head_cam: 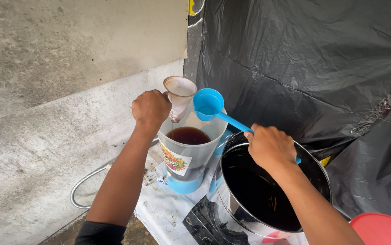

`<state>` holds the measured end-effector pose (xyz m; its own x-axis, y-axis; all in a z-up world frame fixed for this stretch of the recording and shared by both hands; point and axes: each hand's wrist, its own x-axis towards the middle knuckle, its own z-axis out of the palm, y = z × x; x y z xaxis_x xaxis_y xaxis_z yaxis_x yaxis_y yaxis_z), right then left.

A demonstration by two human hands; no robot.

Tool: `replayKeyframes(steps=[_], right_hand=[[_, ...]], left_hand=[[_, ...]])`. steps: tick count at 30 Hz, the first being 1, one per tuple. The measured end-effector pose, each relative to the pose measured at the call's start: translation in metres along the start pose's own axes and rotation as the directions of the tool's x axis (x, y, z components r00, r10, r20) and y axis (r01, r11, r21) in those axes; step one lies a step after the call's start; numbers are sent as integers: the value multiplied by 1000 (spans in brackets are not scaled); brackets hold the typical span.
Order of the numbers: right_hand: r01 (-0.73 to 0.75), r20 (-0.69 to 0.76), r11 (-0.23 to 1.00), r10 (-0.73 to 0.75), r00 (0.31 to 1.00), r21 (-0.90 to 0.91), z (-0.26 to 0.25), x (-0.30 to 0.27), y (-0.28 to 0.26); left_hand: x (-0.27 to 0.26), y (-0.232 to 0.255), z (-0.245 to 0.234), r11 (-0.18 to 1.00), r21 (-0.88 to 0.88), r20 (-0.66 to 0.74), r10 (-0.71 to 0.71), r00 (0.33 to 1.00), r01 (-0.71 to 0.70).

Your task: Filtering tea by scooping it from a large pot into a bucket through a cloth filter using a ladle.

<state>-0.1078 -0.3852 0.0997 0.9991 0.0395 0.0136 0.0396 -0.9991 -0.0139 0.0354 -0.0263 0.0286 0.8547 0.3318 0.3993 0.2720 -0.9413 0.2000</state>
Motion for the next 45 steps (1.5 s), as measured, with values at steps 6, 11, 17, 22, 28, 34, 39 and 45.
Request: replayKeyframes(steps=[6, 11, 17, 22, 28, 34, 39, 45], right_hand=[[21, -22, 1000, -21, 1000, 4, -4, -10, 6], [41, -32, 999, -40, 999, 20, 1, -16, 4], [52, -63, 999, -51, 997, 10, 18, -14, 19], [61, -114, 998, -62, 992, -11, 28, -15, 34], [127, -224, 982, -156, 962, -141, 76, 7, 68], [153, -269, 982, -178, 947, -108, 93, 6, 84], [166, -320, 986, -157, 934, 1, 98, 9, 96], [190, -328, 981, -164, 930, 50, 113, 4, 92]], left_hand=[[-2, 8, -1, 1000, -10, 6, -3, 1000, 3], [-10, 8, -4, 999, -50, 12, -16, 1000, 17], [-14, 2, 0, 996, -81, 15, -33, 999, 34], [-17, -3, 4, 993, -104, 7, -50, 999, 50], [-37, -2, 8, 986, -145, 29, -82, 996, 85], [-48, -11, 14, 979, -174, 34, -104, 994, 108], [-64, -7, 8, 956, -265, 41, -120, 992, 126], [-70, -2, 37, 962, -244, 76, -110, 991, 126]])
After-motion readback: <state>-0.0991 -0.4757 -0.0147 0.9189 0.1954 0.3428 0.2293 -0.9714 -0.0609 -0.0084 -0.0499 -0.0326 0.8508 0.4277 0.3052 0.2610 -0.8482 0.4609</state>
